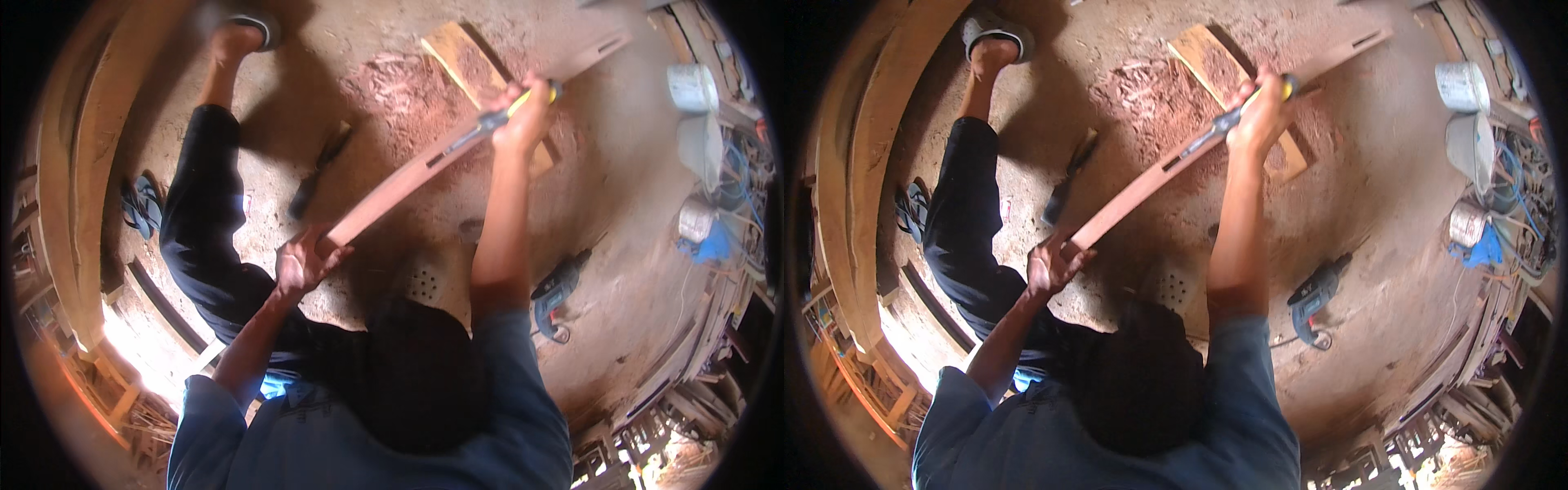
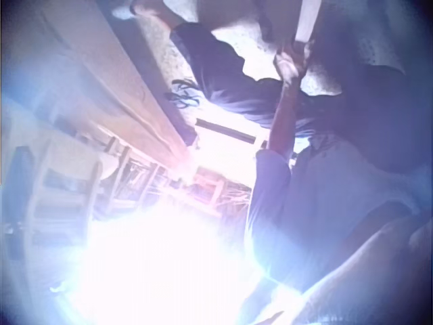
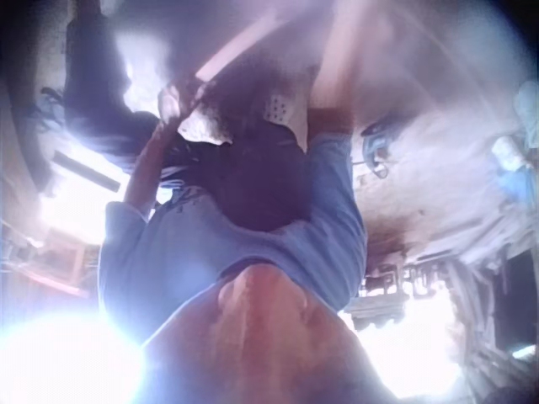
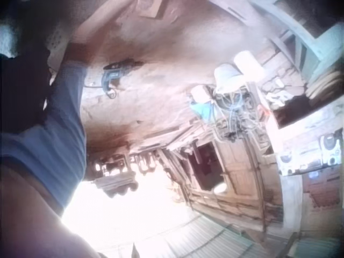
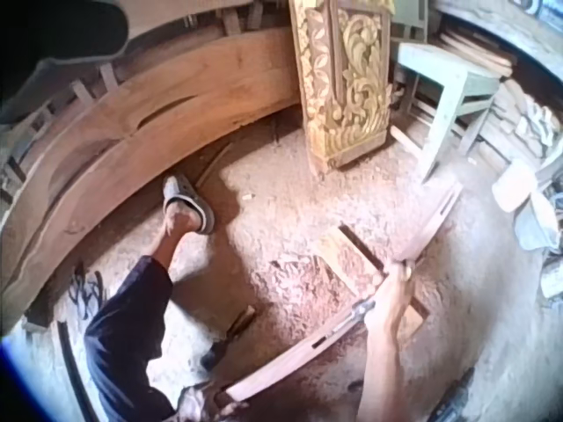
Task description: The person carves a long wooden plank using a chisel and hammer, repeatedly striking the chisel to remove wood shavings. The person adjusts the plank and continues carving along its length.
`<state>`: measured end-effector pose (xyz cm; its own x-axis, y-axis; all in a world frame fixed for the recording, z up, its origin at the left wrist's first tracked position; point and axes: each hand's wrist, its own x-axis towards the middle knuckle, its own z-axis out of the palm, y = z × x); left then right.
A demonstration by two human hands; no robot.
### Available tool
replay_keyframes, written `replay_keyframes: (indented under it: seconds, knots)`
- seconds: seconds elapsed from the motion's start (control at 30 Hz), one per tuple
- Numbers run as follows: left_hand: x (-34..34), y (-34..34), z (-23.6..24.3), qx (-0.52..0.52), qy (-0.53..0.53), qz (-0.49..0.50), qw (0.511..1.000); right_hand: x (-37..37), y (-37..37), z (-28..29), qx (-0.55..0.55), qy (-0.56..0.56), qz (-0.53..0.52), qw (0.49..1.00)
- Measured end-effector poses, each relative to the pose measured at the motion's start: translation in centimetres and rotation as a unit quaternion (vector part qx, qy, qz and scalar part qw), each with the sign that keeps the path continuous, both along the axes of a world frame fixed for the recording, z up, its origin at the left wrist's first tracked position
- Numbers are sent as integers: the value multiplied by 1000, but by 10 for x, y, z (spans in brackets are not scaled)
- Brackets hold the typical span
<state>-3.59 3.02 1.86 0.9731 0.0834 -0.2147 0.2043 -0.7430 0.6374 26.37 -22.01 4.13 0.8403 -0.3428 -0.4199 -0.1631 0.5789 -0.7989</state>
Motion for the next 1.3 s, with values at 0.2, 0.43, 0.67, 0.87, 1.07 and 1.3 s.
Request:
replay_keyframes:
  seconds: [0.2, 0.43, 0.67, 0.87, 1.07, 1.3]
  knots:
    - [1, -1, 2, 2, 61, 12, 998, -24, 13, 12, -98, -127, -11, 987]
    - [6, -1, -1, 13, 18, 4, 1000, -12, 5, 11, -67, -121, -64, 988]
    - [3, 0, -3, 22, 15, 2, 1000, -6, 2, -14, -53, -21, -5, 998]
    - [2, -2, -5, 45, -3, 7, 999, -40, 6, -25, 40, -109, 80, 990]
    - [1, -1, -2, 27, 46, 19, 998, -37, 23, -27, -52, 5, -10, 999]
    - [-4, 0, -5, 42, -3, 3, 999, -26, 16, 23, 40, -6, -1, 999]
